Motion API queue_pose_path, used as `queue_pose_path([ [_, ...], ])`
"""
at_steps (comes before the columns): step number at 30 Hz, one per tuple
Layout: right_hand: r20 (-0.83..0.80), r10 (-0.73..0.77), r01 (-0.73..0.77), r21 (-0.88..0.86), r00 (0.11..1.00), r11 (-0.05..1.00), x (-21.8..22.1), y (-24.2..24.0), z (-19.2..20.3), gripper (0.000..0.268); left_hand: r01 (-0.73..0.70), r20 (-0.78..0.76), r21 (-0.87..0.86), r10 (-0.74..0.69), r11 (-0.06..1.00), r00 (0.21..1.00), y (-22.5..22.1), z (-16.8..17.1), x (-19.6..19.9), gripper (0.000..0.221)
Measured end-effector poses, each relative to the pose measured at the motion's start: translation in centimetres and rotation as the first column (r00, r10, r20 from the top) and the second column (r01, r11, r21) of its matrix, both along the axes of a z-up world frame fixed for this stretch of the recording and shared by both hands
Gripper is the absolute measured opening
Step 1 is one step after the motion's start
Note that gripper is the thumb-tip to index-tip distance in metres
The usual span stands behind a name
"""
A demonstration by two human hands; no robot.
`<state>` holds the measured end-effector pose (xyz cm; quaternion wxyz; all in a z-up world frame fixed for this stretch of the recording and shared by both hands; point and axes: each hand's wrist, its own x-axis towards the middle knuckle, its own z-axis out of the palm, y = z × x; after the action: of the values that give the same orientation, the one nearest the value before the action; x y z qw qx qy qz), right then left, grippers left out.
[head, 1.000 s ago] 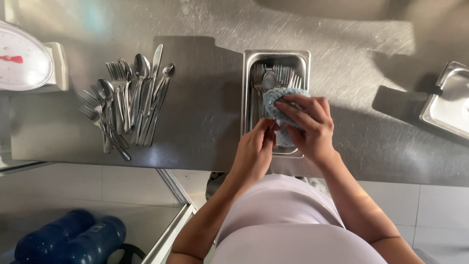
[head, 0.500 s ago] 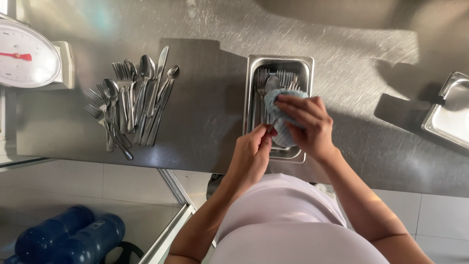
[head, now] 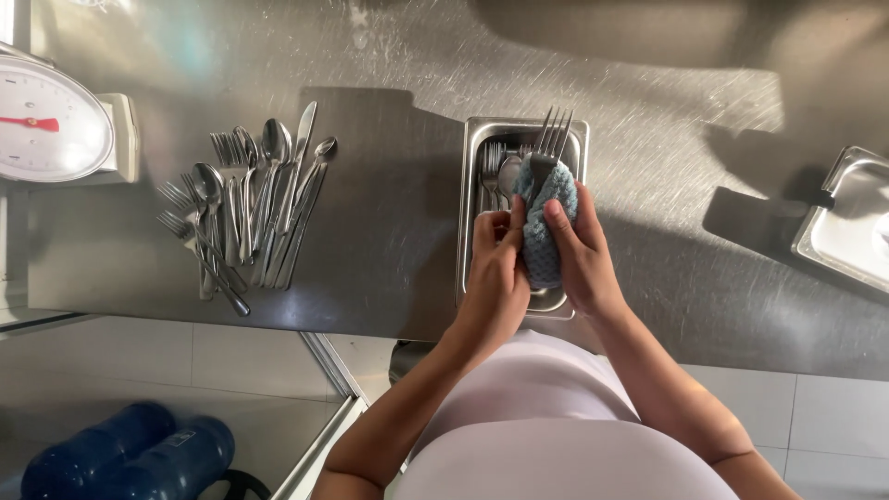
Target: Polishing and drying forks, spoons, and knives with a blue cloth at a restaurant prep station.
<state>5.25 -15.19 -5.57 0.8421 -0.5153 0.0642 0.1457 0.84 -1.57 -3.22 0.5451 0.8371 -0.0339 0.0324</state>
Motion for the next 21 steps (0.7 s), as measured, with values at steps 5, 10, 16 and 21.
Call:
queue_pose_path([
  [5,0.066,0.071,-0.057,-0.196,0.995,0.979,1.1,-1.1,-0.1,0.044,0.066,0.037,0.057,-0.068,0.996,0.997,0.4,-0.2,0.6,0.056],
  [10,0.095,0.121,-0.085,-0.316,0.988,0.945,1.5,-1.3,0.6,0.041,0.052,-0.127,-0.087,-0.063,0.995,0.99,1.7,1.0,2.1,0.034],
  [16,0.256,0.222,-0.028,-0.594,0.941,0.804,1.2,-0.7,1.1,0.039,-0.118,-0.026,-0.192,0.115,0.974,0.993,1.7,1.6,3.5,0.023],
  [21,0.242,0.274,-0.021,-0.714,0.931,0.7,0.6,0.1,3.0,0.036,-0.188,0.088,-0.147,0.202,0.971,0.975,1.9,0.3,3.8,0.023],
])
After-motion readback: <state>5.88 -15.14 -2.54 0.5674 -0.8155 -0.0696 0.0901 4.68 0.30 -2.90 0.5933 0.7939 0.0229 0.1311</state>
